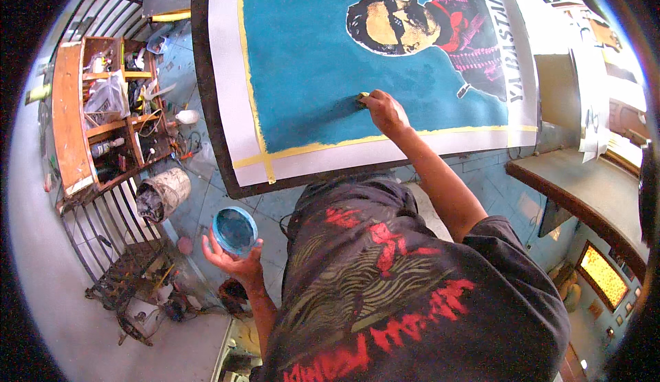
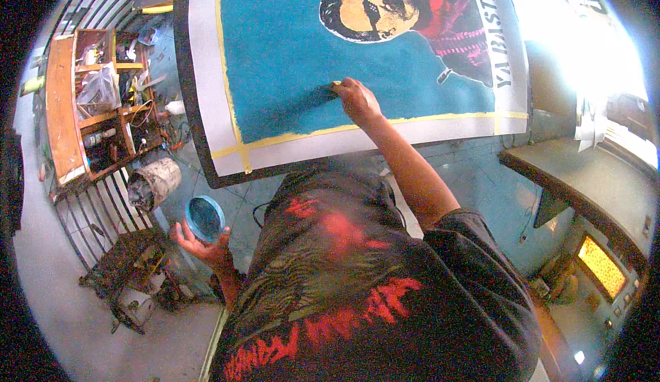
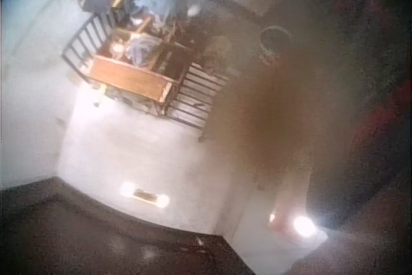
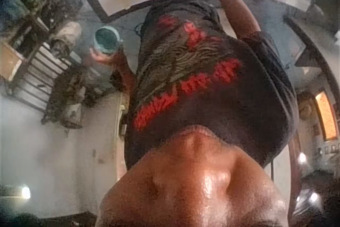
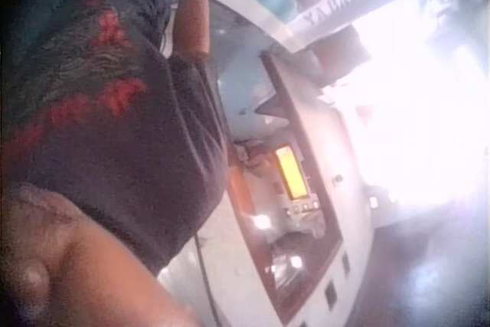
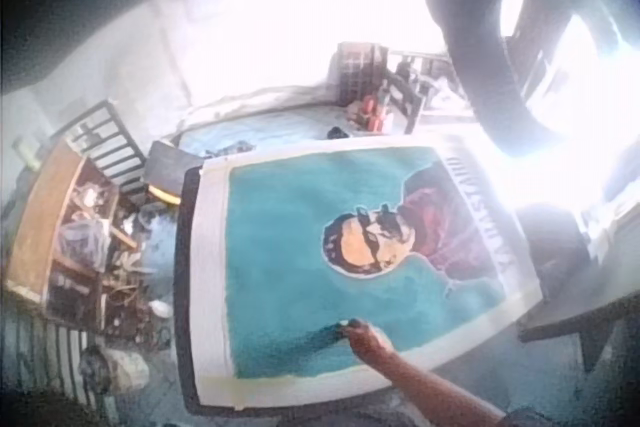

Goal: The person paints a large poster with blue paint using a sponge. They dip the sponge into a small container, apply paint to the poster surface, and periodically refill the container from a larger paint can.

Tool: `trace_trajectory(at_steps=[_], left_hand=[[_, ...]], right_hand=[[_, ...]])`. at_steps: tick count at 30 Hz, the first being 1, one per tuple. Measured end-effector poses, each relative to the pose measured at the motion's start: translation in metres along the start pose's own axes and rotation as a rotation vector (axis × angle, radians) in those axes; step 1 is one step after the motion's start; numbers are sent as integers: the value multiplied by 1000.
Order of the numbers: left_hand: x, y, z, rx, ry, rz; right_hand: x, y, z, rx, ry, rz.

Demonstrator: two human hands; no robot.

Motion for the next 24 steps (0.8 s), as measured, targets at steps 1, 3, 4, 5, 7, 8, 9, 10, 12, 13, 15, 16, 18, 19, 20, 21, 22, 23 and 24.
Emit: trace_trajectory(at_steps=[1,3,4,5,7,8,9,10,12,13,15,16,18,19,20,21,22,23,24], left_hand=[[-1,-3,-4,25,3,-5],[-1,0,-1,1,26,-35],[-1,1,-1,2,1,-56],[1,3,-2,4,-24,-77],[2,4,-3,6,-42,-84],[1,3,-3,7,-36,-71],[1,2,-3,7,-29,-57],[0,2,-4,10,-28,-57],[-3,4,-4,17,-27,-58],[-2,5,-4,15,-28,-72],[2,5,-3,11,-28,-99],[3,5,-3,11,-20,-90],[2,5,-2,13,-4,-71],[3,7,-1,9,6,-87],[5,8,0,5,16,-104],[7,9,1,0,27,-121],[6,11,3,-8,32,-108],[7,11,5,-14,37,-91],[8,12,7,-19,42,-74]], right_hand=[[-16,-4,12,-78,59,7],[-18,-7,15,-23,26,64],[-18,-8,17,4,-1,92],[-16,-6,17,-17,7,76],[-16,-1,17,-62,20,45],[-17,-4,17,-30,13,43],[-18,-9,17,2,7,40],[-19,-14,14,33,4,34],[-13,-9,5,22,-2,46],[-19,-11,6,18,-11,54],[-19,-29,12,168,91,202],[-21,-41,13,244,147,276],[-18,-43,15,263,108,240],[-16,-36,13,248,76,225],[-11,-28,9,232,46,209],[0,-7,6,72,22,81],[-5,2,-1,60,2,-30],[-1,0,2,26,29,-1],[3,-3,6,-7,57,29]])
Point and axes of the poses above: each hand's wrist, its own z-axis towards the middle knuckle, its own y-axis out of the palm, x = y × z, the point moved 4 cm from there along z, towards the middle knuckle, and after that the axes turned 10 degrees about z, right-handed, at the moved point
